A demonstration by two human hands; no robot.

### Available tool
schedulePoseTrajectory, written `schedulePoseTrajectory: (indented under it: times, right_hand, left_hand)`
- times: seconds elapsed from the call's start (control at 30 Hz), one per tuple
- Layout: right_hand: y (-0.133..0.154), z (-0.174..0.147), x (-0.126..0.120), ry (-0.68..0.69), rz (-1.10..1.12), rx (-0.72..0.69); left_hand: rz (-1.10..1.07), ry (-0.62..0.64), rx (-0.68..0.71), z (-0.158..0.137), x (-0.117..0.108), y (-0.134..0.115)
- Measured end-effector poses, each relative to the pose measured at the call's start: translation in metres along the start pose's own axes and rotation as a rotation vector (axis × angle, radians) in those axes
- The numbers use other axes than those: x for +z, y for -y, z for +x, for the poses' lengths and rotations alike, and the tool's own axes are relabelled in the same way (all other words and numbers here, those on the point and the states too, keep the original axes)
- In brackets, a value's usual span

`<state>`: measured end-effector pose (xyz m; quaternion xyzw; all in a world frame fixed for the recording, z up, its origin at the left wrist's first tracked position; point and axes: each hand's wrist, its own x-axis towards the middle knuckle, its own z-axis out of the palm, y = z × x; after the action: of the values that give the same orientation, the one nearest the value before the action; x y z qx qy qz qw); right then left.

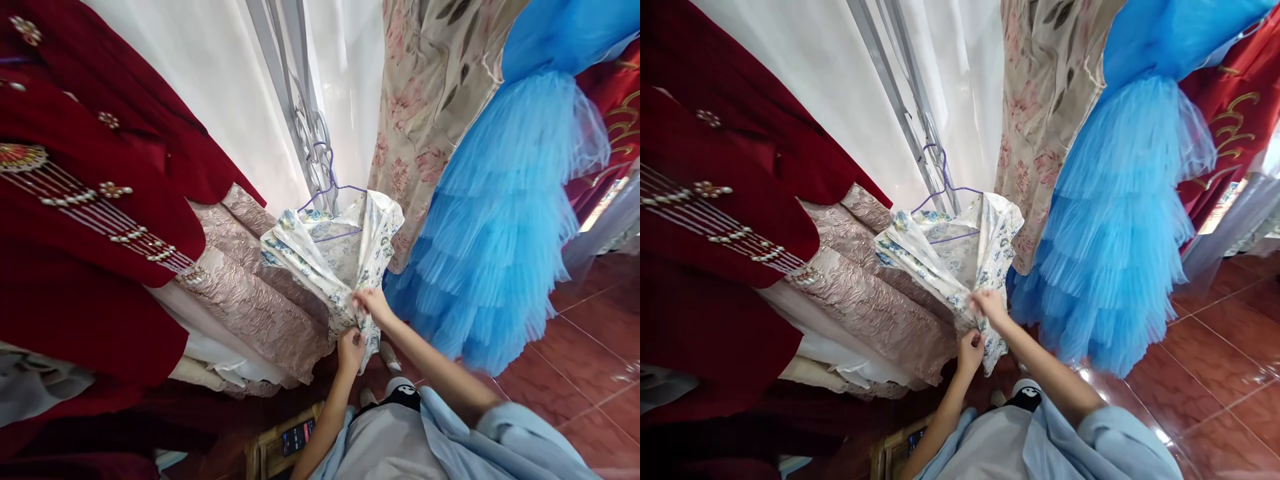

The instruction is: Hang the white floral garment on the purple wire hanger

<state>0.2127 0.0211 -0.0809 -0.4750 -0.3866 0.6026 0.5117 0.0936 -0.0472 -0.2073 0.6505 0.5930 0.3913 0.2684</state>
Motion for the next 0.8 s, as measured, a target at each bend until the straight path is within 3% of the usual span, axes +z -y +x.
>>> schedulePoseTrajectory:
  times: [0.17,0.27,0.33,0.4,0.5,0.57,0.6,0.7,0.8]
  right_hand:
    - [0.15,0.074,0.042,0.044,0.109,-0.368]
    - [0.202,0.093,0.061,0.0,0.153,-0.43]
    - [0.213,0.093,0.064,-0.005,0.156,-0.442]
    - [0.21,0.086,0.06,0.012,0.127,-0.472]
    - [0.195,0.069,0.048,0.046,0.048,-0.536]
    - [0.188,0.06,0.041,0.061,0.006,-0.566]
    - [0.186,0.057,0.038,0.071,-0.009,-0.586]
    - [0.185,0.055,0.033,0.108,-0.066,-0.66]
    - [0.188,0.063,0.03,0.094,-0.148,-0.683]
  left_hand:
    - [0.029,0.087,-0.034,-0.001,-0.008,-0.011]
    - [0.052,0.135,0.023,-0.01,-0.003,-0.017]
    - [0.031,0.188,0.084,-0.009,-0.005,-0.022]
    - [-0.005,0.137,0.176,0.006,-0.02,-0.036]
    - [-0.04,-0.187,0.373,0.059,-0.071,-0.083]
    - [-0.007,-0.419,0.558,0.109,-0.115,-0.132]
    - [0.041,-0.449,0.616,0.135,-0.135,-0.159]
    - [0.22,-0.218,0.695,0.205,-0.175,-0.231]
    - [0.306,0.157,0.631,0.248,-0.185,-0.271]
